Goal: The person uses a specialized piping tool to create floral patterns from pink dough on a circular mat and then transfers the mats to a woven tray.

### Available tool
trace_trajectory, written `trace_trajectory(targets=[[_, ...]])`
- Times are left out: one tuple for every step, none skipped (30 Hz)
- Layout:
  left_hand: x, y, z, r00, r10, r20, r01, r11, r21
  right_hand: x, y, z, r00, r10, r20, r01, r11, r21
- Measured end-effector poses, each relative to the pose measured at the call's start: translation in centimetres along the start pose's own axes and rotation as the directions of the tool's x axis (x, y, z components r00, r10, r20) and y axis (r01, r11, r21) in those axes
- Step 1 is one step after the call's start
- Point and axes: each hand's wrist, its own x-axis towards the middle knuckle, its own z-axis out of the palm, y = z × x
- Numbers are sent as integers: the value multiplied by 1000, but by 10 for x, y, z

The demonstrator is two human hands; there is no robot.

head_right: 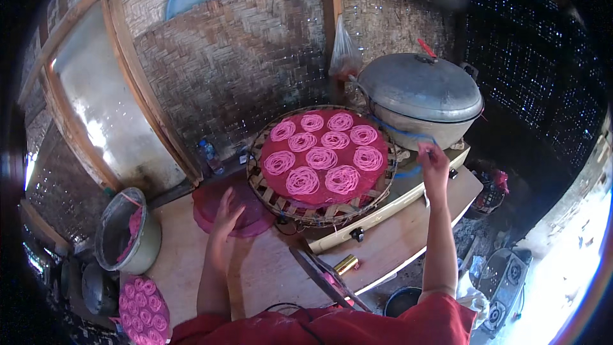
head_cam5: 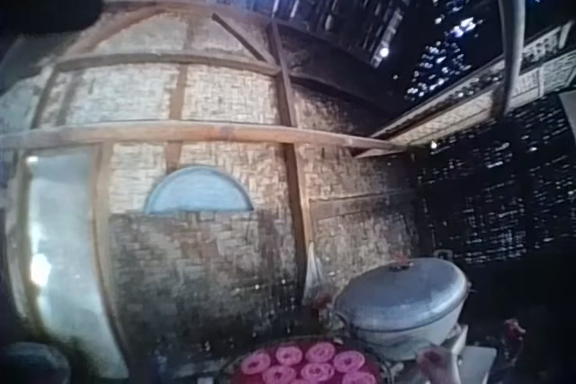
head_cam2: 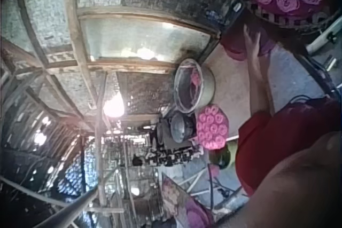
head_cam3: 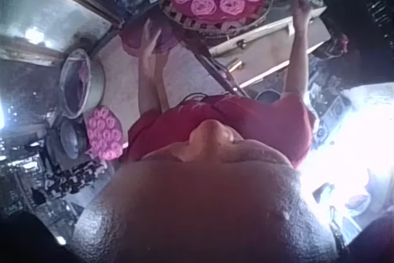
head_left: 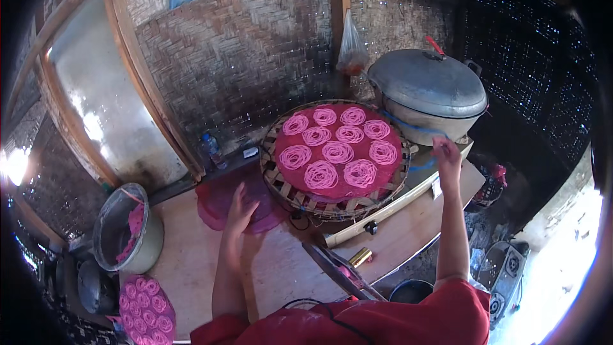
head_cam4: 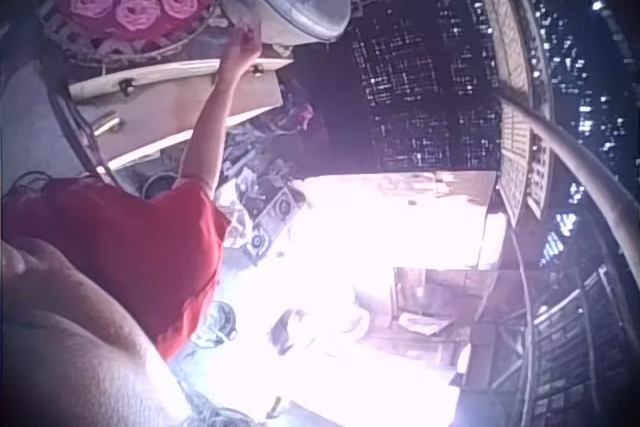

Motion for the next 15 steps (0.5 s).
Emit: trace_trajectory(targets=[[9,-1,5,1000,-1,-11,1,1000,3,13,-17,9,996,-35,78,31,998,55],[19,-12,8,999,25,-34,-24,999,21,26,-31,23,985,-78,155,61,992,114],[27,-18,11,998,53,-44,-51,998,37,39,-43,38,976,-57,211,15,980,197],[32,-14,11,998,62,-29,-61,998,32,51,-55,48,967,-40,252,-30,963,268],[35,-5,7,985,-130,110,113,983,146,60,-68,57,948,5,319,-96,958,269],[38,5,3,919,-323,224,256,924,283,70,-81,61,924,48,379,-158,952,264],[39,16,1,948,-262,182,234,959,162,83,-82,60,900,55,433,-175,954,244],[39,31,-9,970,-211,123,207,977,42,98,-82,63,868,58,493,-194,954,230],[46,41,-26,975,-194,107,214,952,-218,110,-87,70,876,54,480,-186,955,233],[49,53,-40,977,-192,89,211,862,-461,120,-91,78,849,157,504,-283,941,184],[54,87,-44,972,-226,65,228,838,-497,128,-93,82,812,266,520,-382,915,130],[63,127,-44,964,-263,40,243,811,-531,137,-93,83,815,273,510,-387,913,130],[68,156,-42,975,-220,19,200,843,-499,145,-93,88,810,293,508,-400,910,114],[75,178,-40,985,-174,-4,152,872,-465,149,-94,95,804,309,507,-411,906,99],[80,192,-39,985,-173,-9,150,875,-461,149,-98,102,824,313,471,-389,919,69]])
